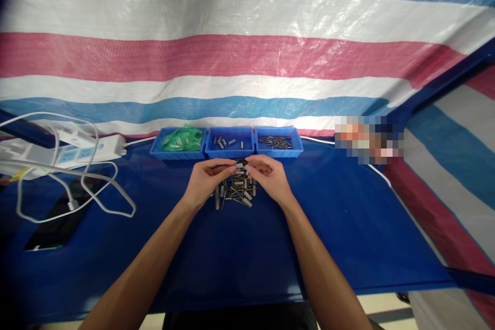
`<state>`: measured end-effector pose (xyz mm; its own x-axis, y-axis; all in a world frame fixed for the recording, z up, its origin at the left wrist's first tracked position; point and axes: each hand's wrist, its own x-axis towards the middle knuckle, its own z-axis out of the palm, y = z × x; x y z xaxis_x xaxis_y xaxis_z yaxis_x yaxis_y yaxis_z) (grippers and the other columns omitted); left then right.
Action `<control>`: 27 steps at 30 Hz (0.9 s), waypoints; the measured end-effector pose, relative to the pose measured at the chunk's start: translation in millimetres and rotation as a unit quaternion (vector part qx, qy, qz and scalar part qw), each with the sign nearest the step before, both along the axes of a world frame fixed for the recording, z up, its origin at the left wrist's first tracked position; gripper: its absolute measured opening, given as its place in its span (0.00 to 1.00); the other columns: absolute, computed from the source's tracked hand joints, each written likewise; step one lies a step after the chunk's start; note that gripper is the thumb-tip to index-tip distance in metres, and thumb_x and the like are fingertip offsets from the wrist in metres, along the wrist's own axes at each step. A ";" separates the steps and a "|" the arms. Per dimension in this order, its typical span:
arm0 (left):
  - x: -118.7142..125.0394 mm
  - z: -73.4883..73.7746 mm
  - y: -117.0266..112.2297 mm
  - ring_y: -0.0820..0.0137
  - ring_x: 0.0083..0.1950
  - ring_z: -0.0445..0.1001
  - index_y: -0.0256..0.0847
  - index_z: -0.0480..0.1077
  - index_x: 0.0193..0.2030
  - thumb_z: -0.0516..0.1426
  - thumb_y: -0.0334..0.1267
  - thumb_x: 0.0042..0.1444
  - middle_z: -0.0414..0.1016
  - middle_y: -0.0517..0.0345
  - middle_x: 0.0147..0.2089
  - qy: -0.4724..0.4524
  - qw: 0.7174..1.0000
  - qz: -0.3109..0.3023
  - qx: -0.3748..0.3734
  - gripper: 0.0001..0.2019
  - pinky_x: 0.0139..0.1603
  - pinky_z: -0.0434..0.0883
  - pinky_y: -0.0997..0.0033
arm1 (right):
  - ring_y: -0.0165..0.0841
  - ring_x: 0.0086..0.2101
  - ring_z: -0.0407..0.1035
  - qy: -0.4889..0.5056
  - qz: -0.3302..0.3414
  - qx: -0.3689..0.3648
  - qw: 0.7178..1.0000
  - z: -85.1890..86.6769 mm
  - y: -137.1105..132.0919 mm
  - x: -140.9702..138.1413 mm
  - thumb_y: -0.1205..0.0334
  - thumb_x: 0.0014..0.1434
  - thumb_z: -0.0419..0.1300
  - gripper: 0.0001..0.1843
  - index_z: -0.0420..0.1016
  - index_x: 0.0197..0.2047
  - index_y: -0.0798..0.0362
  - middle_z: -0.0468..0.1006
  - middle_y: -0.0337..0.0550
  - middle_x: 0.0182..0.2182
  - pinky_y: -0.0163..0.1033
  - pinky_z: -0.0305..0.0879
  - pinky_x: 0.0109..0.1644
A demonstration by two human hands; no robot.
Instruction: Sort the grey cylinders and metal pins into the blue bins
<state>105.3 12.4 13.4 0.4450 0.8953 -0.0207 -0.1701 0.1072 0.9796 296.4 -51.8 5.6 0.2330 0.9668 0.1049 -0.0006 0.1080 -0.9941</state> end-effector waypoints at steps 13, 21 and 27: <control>1.2 -0.6 -0.4 0.68 0.34 0.83 0.34 0.81 0.37 0.72 0.46 0.52 0.84 0.53 0.32 0.009 1.000 0.005 0.000 0.15 0.41 0.80 0.70 | 0.35 0.33 0.79 0.028 0.057 -0.016 0.998 3.0 -2.5 -6.7 0.52 0.53 0.76 0.17 0.85 0.44 0.49 0.86 0.42 0.33 0.39 0.75 0.38; -0.3 -1.4 0.6 0.66 0.37 0.84 0.35 0.82 0.40 0.72 0.46 0.52 0.85 0.52 0.37 0.005 1.000 -0.001 0.018 0.15 0.46 0.82 0.66 | 0.30 0.24 0.73 0.059 0.028 -0.017 0.998 -1.7 1.8 -14.0 0.51 0.53 0.76 0.15 0.86 0.41 0.48 0.85 0.40 0.30 0.37 0.70 0.30; -6.1 1.5 1.9 0.60 0.45 0.85 0.35 0.82 0.45 0.66 0.47 0.60 0.86 0.49 0.44 0.047 0.995 0.002 0.084 0.15 0.52 0.81 0.62 | 0.33 0.25 0.76 0.045 -0.024 0.004 0.999 0.9 6.8 -24.3 0.51 0.52 0.76 0.14 0.85 0.39 0.50 0.84 0.40 0.27 0.39 0.74 0.31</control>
<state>99.2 14.3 14.9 0.4446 0.8914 0.0881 -0.0769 -0.0601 0.9952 272.0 -45.0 6.5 0.2875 0.9536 0.0889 -0.0845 0.1177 -0.9894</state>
